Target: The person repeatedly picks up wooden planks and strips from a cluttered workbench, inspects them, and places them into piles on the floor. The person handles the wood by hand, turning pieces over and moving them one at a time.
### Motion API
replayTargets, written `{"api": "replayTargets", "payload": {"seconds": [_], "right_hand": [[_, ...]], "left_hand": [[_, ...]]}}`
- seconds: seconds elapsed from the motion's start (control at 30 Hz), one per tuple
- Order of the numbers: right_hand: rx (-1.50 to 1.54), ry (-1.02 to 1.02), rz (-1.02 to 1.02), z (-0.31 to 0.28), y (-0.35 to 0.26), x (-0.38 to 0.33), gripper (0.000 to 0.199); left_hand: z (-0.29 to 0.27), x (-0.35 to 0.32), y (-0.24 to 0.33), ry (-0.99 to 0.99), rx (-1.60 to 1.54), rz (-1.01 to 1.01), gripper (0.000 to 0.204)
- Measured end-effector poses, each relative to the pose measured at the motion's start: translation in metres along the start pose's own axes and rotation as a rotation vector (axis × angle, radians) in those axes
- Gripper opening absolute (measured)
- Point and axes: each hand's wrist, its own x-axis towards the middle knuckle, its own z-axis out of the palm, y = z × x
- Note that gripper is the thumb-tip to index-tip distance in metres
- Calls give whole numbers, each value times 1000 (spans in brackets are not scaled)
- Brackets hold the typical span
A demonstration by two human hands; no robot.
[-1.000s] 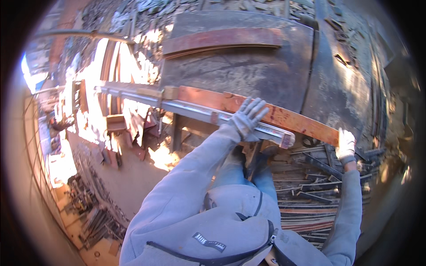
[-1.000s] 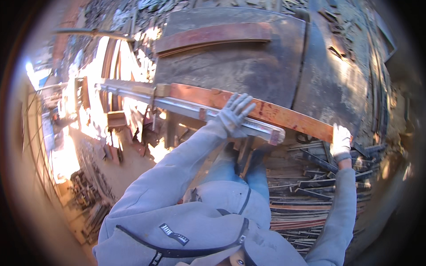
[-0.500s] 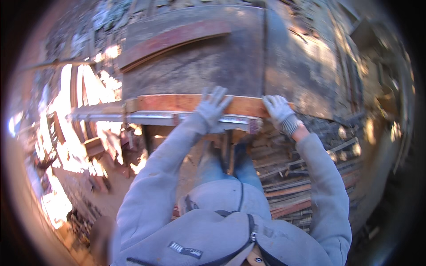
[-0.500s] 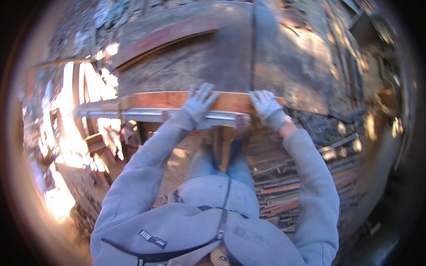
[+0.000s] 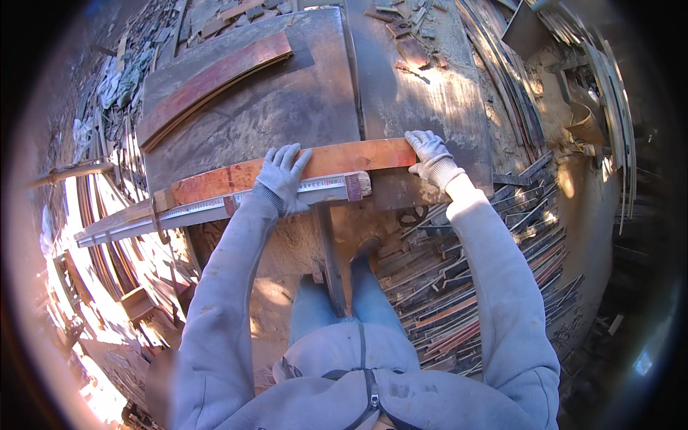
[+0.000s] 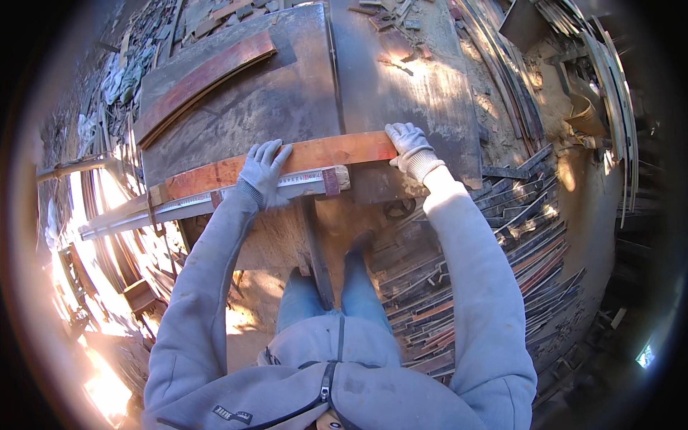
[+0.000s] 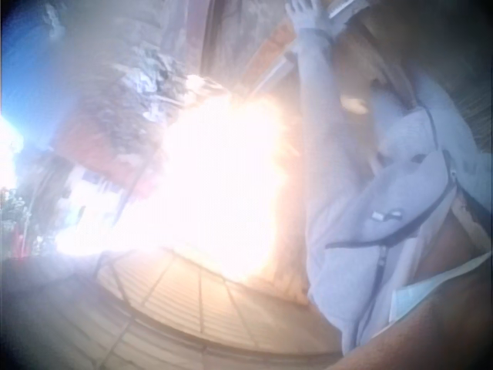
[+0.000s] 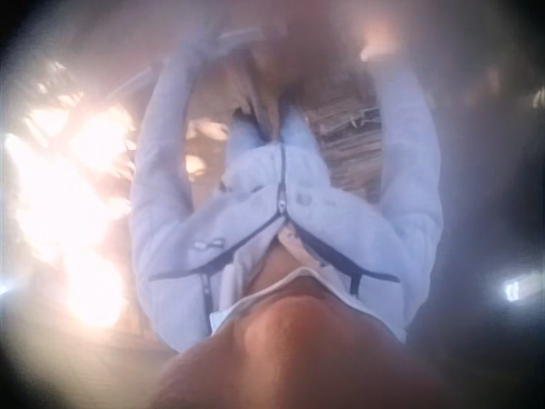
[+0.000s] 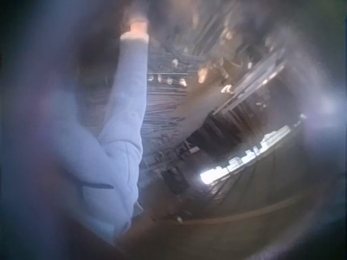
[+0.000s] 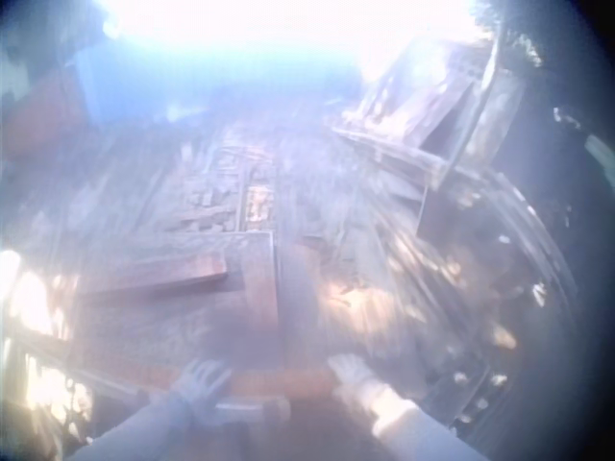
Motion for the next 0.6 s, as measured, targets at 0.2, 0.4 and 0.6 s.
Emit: {"api": "replayTargets", "payload": {"seconds": [0.2, 0.4, 0.6], "right_hand": [[16, 108, -26, -6, -2, 15, 86], [3, 150, 63, -5, -10, 18, 76], [388, 426, 245, 13, -17, -106, 67]], "left_hand": [[10, 2, -6, -46, 85, -58, 125], [26, 0, -20, 19, 64, -3, 127], [21, 9, -25, -26, 46, 33, 125]]}}
